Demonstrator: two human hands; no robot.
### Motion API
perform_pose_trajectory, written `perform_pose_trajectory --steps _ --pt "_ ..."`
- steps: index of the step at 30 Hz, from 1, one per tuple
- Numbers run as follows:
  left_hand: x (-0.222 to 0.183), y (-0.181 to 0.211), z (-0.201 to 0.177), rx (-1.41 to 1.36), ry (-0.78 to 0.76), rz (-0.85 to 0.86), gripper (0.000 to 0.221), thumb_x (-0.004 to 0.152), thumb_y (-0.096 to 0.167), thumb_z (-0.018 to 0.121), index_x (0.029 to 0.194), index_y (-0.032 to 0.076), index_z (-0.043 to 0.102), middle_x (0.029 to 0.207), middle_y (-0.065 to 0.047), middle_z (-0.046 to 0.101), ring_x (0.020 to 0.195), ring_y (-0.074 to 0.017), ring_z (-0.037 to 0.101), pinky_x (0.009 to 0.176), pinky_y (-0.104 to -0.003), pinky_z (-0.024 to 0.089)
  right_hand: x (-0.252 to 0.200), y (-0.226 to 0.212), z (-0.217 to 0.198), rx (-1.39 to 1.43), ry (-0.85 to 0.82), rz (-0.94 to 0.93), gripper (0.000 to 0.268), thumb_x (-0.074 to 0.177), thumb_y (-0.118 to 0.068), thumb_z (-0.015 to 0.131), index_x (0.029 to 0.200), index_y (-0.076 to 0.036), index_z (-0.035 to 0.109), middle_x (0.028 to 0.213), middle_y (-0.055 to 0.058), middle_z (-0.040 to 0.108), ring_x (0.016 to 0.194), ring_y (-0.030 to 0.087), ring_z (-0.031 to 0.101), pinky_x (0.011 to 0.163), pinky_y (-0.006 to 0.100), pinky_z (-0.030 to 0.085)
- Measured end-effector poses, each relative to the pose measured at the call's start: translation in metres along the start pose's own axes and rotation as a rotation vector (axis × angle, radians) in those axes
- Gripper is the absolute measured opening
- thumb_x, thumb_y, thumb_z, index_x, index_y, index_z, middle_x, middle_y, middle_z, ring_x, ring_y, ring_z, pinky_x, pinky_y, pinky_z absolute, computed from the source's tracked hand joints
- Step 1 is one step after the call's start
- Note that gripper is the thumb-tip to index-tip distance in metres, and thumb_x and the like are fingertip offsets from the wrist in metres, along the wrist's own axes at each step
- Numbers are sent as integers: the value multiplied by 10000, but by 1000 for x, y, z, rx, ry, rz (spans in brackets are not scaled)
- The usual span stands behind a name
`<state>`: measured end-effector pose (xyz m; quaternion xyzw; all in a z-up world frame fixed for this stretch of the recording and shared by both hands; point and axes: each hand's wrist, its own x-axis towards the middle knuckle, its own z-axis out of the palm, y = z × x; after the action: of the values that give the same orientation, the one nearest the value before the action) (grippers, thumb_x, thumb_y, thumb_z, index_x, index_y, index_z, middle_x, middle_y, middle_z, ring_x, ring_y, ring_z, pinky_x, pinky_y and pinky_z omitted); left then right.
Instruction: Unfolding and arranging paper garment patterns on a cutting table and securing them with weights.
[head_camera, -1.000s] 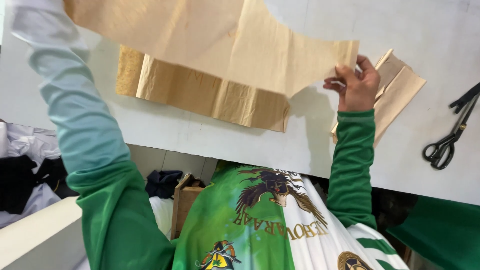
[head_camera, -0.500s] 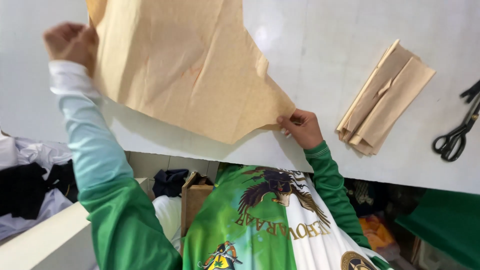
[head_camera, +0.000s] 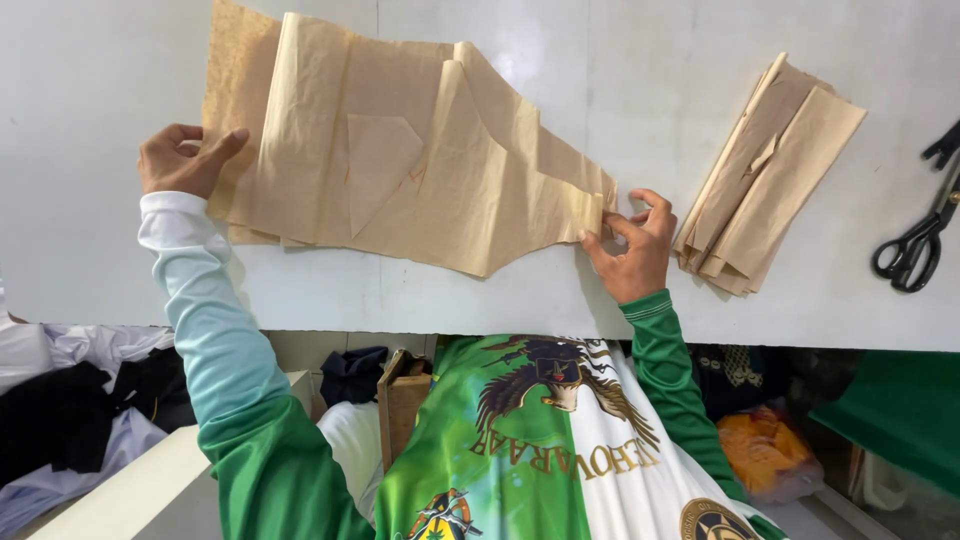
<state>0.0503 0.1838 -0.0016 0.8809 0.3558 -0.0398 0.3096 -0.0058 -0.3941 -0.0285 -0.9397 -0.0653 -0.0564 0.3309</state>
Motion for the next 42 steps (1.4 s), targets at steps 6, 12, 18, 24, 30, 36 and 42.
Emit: perform_pose_trajectory --steps 6,12,18,24,30,36,42 --pt "-2 -5 5 98 -152 104 582 834 548 841 676 143 454 691 22 375 693 -192 348 636 -356 322 8 3 -6 -11 -44 -96 330 797 -320 895 997 -70 812 1204 104 542 1010 293 499 889 455 511" --pt "-28 17 -2 -261 -167 57 655 914 255 819 728 223 192 744 77 197 680 -118 190 664 -261 204 19 17 -12 127 -360 -127 345 857 -37 642 1186 -12 745 1224 130 556 1169 311 513 1067 426 459" --pt "-47 35 -3 -104 -361 57 499 763 386 833 1081 126 550 1068 -53 680 924 -223 644 821 -379 547 28 -7 6 -80 -18 78 424 775 -325 950 902 -123 599 920 33 632 672 186 587 652 376 515" --pt "-36 -5 8 -269 -308 103 430 701 322 946 1018 105 753 938 -22 727 820 -89 645 677 -296 538 28 13 -22 312 -90 448 561 815 -235 874 1282 -110 589 682 14 632 597 101 590 582 261 503" --pt "-41 -20 -6 -168 -217 40 509 760 394 932 1064 43 724 982 -39 687 830 -184 620 704 -334 559 21 37 -20 757 -234 517 155 883 -78 789 979 -63 668 856 20 669 754 123 675 636 271 673" --pt "-44 -29 -14 -221 -224 57 419 783 332 928 1039 92 699 999 -1 675 859 -144 616 740 -293 559 27 30 -3 858 -104 422 312 833 -163 857 962 -148 573 815 -61 608 737 35 570 628 177 496" --pt "-46 -37 -21 -210 -153 30 428 769 337 944 1035 89 717 996 -12 697 839 -158 639 745 -307 587 29 10 -10 551 47 398 253 942 -318 754 879 -87 673 595 -92 471 551 15 349 480 212 302"
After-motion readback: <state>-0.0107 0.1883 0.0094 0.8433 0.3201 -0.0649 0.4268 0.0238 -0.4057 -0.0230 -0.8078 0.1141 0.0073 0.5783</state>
